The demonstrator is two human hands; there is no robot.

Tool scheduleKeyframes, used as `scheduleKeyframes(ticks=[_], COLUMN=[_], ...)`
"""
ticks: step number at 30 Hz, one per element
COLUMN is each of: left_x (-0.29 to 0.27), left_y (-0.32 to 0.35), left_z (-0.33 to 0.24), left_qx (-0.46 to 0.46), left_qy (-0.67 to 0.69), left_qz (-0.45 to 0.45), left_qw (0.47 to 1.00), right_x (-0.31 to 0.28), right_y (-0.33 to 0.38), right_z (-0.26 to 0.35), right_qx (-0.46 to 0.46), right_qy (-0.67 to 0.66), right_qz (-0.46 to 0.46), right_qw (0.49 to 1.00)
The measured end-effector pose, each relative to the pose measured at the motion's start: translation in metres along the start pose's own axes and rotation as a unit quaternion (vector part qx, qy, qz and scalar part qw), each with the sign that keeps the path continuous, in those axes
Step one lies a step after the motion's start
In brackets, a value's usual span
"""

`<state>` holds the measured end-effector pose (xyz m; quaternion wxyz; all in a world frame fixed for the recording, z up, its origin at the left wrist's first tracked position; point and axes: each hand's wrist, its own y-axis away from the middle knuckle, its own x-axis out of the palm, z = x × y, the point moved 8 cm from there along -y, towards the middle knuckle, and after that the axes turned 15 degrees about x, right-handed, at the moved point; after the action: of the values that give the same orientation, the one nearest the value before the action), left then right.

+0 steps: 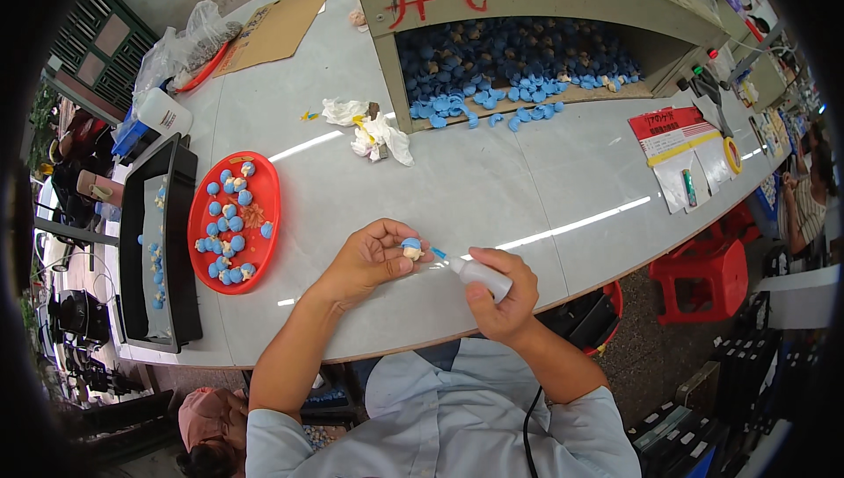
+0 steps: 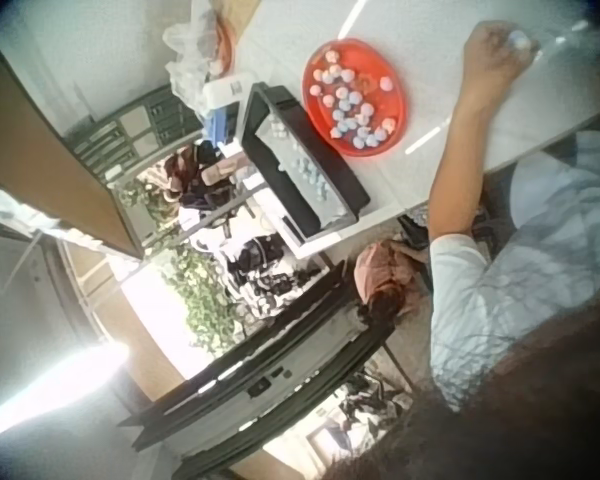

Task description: The person applies adhesive from a bottle onto figurine head pieces and attaches hair pieces to them by hand.

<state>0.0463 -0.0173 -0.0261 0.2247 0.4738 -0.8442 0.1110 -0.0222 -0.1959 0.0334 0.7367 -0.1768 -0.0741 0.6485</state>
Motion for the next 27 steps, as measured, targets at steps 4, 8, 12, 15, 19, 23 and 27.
scheduleKeyframes(ticks=[4, 8, 12, 15, 19, 23, 27], left_x=[-0.001, -0.004, -0.006, -0.004, -0.001, -0.003, -0.006], left_y=[0.002, 0.003, 0.003, 0.003, 0.002, 0.004, 0.004], left_z=[-0.001, 0.001, 0.001, 0.0, -0.004, -0.001, 0.0], left_qx=[-0.024, -0.034, -0.044, -0.046, -0.049, -0.039, -0.042], left_qy=[0.03, 0.054, 0.067, 0.074, 0.072, 0.072, 0.068], left_qz=[-0.013, -0.016, -0.024, -0.028, -0.036, -0.034, -0.048], left_qw=[0.999, 0.998, 0.996, 0.996, 0.996, 0.996, 0.996], right_x=[-0.025, -0.066, -0.137, -0.194, -0.228, -0.223, -0.204], right_y=[-0.008, -0.029, -0.057, -0.064, -0.064, -0.055, -0.022], right_z=[-0.015, -0.031, -0.051, -0.071, -0.091, -0.082, -0.036], right_qx=[0.121, 0.184, 0.199, 0.225, 0.224, 0.193, 0.104], right_qy=[-0.046, -0.057, 0.033, 0.129, 0.234, 0.275, 0.344], right_qz=[-0.036, -0.064, -0.131, -0.233, -0.255, -0.295, -0.399], right_qw=[0.991, 0.979, 0.971, 0.937, 0.911, 0.894, 0.843])
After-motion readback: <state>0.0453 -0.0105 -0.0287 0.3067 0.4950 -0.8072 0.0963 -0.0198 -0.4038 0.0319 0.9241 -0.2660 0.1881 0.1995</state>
